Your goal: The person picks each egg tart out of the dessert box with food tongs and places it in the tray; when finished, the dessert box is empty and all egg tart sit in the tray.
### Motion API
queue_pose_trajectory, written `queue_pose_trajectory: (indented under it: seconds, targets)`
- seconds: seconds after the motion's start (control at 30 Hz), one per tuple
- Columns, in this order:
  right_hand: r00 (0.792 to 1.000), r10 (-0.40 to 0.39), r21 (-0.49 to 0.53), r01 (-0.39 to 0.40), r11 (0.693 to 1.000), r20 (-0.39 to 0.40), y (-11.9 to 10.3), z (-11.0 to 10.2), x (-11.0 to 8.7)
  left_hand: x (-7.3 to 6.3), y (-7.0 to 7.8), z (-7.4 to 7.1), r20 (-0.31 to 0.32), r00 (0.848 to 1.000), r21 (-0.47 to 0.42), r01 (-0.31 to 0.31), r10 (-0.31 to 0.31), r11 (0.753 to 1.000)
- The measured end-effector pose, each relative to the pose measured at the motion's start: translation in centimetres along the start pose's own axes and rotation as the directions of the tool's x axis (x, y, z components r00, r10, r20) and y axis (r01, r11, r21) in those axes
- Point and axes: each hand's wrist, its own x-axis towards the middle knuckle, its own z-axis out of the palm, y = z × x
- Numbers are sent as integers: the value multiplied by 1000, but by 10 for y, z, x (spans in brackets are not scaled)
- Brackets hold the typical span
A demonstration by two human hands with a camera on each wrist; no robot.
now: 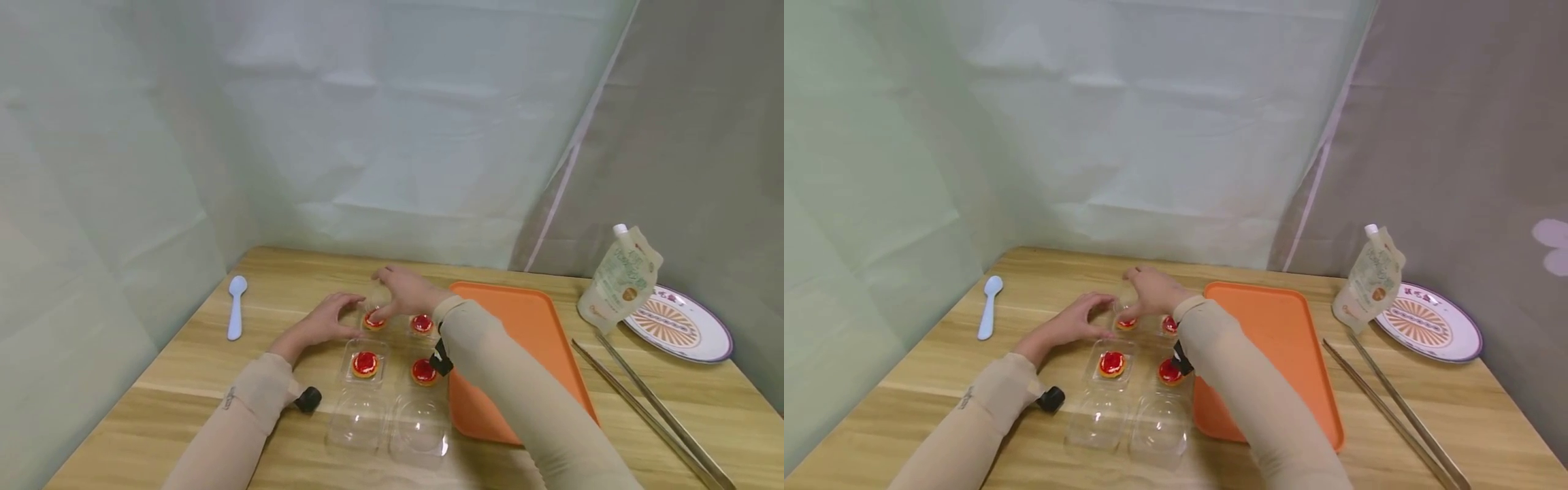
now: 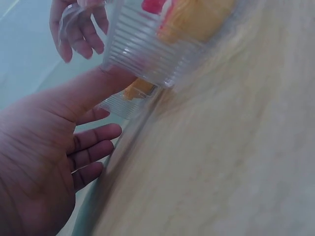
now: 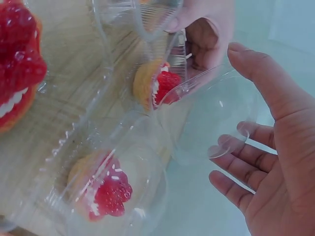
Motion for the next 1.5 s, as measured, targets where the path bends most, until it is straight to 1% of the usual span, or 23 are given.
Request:
queue_pose_trajectory:
  seconds: [0.1,0.23,0.37,0.5,0.63,0.7,0.87,1.03,1.2,1.37,1.5]
  targets:
    - [1000,-9,22,9,1000,-13,1,-2,-1,-2,-1,-2,-1,1000,-32,1,-1,999]
    - [999,-20,70,22,997,-35,0,-9,-6,-4,-3,-3,-1,1000,-51,-9,9,999]
    - [996,-38,122,47,991,-76,1,-17,-13,-3,-6,-2,11,1000,-40,-22,23,999]
    - [990,-53,163,74,984,-132,7,-22,-18,-1,-4,-2,27,999,-39,-43,45,998]
    - [983,-57,220,95,971,-175,12,-23,-18,-2,-2,-3,34,998,-35,-48,49,998]
    - [980,-52,223,95,970,-192,14,-24,-18,-2,-3,-3,37,998,-27,-48,49,998]
    - [979,-4,246,55,968,-203,18,-28,-18,-1,-5,-2,41,998,-22,-49,50,999]
    - [979,54,301,8,954,-197,23,-28,-13,-1,-6,-2,36,998,-29,-52,53,998]
    - [973,98,327,-25,945,-207,33,-19,-5,-2,-4,-1,44,999,-28,-32,33,999]
    - [968,137,377,-48,925,-212,40,-10,5,-3,-1,-3,44,999,-34,-18,19,999]
    - [962,183,415,-85,906,-201,42,-1,12,-3,-1,-3,45,999,-28,-18,20,999]
